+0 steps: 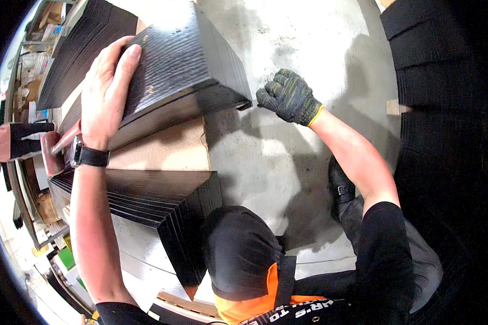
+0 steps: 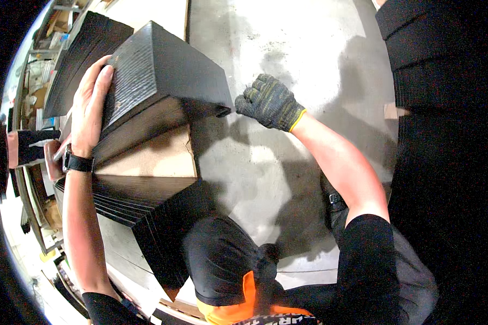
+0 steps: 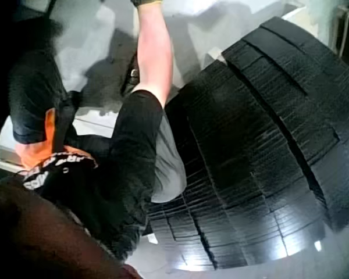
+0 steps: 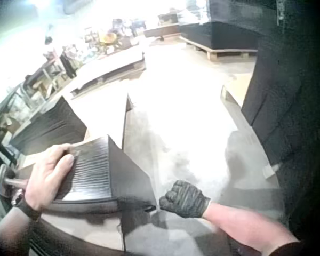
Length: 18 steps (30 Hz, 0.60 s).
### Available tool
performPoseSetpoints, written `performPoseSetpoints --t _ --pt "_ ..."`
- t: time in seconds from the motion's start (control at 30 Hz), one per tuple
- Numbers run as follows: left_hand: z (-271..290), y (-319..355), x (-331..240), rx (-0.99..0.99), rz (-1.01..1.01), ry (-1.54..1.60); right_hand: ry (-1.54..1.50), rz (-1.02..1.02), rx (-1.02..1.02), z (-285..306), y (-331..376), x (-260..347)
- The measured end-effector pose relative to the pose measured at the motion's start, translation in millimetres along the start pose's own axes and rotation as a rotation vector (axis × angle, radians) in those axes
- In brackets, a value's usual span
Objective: The person handles a stack of black wooden panels, uses a scraper or small tool to clean the edges, and then uses a red mallet to tap components into place on larger wooden beams.
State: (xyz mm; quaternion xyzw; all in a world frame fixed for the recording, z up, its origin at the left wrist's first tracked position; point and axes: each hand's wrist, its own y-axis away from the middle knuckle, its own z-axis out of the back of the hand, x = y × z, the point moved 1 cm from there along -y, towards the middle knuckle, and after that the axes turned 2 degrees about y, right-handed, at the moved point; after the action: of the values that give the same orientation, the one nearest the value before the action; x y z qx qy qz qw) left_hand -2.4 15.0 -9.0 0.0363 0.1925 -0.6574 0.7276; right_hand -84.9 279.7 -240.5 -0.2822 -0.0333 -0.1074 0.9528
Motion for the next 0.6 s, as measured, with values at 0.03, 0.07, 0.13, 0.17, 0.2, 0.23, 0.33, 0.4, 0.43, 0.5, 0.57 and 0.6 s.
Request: performPoseSetpoints --t 0.03,0.07,0.13,0.17,0.2,0.23,0.33,0.4,0.43,0.5,0.57,0.6 --pt "-1 -1 0 -0.041 -0.039 -0.021 0.024 0.046 -0.039 0 -2 -2" --pt "-1 -2 0 -0.036 -0.037 -0.011 0.049 0.091 -0.078 1 -4 -5" --pt "-11 0 -7 -0.029 -0.043 -0.016 0.119 0.122 -0.077 14 -3 -7" --pt "-11 -1 -4 -0.031 -0.058 -0.045 0.143 0.13 -0.078 23 -13 -6" --pt "-10 -1 -5 -0.034 -0.046 -0.029 0.168 0.136 -0.077 33 -23 -8" --pt "-8 -1 -4 -0.033 -0.052 -0.046 0.496 0.133 -0.316 39 -38 -3" --pt "2 2 -4 -0.056 -0.047 -0.075 0.785 0.153 -0.501 76 -58 5" --pt "1 5 1 -0.041 -0.048 -0.061 0.731 0.209 -0.424 98 -63 0" --pt "2 3 -1 -0.043 -0.082 -0.087 0.569 0.214 -0.419 90 -57 -1" --pt "-2 1 -1 -0.049 -0.114 -0.117 0.252 0.235 -0.402 75 -42 -4" --pt "-6 -4 -9 -0.048 -0.105 -0.084 0.181 0.237 -0.221 57 -30 -1" --pt "-6 -5 -13 -0.051 -0.098 -0.06 0.113 0.27 -0.046 49 -20 -2"
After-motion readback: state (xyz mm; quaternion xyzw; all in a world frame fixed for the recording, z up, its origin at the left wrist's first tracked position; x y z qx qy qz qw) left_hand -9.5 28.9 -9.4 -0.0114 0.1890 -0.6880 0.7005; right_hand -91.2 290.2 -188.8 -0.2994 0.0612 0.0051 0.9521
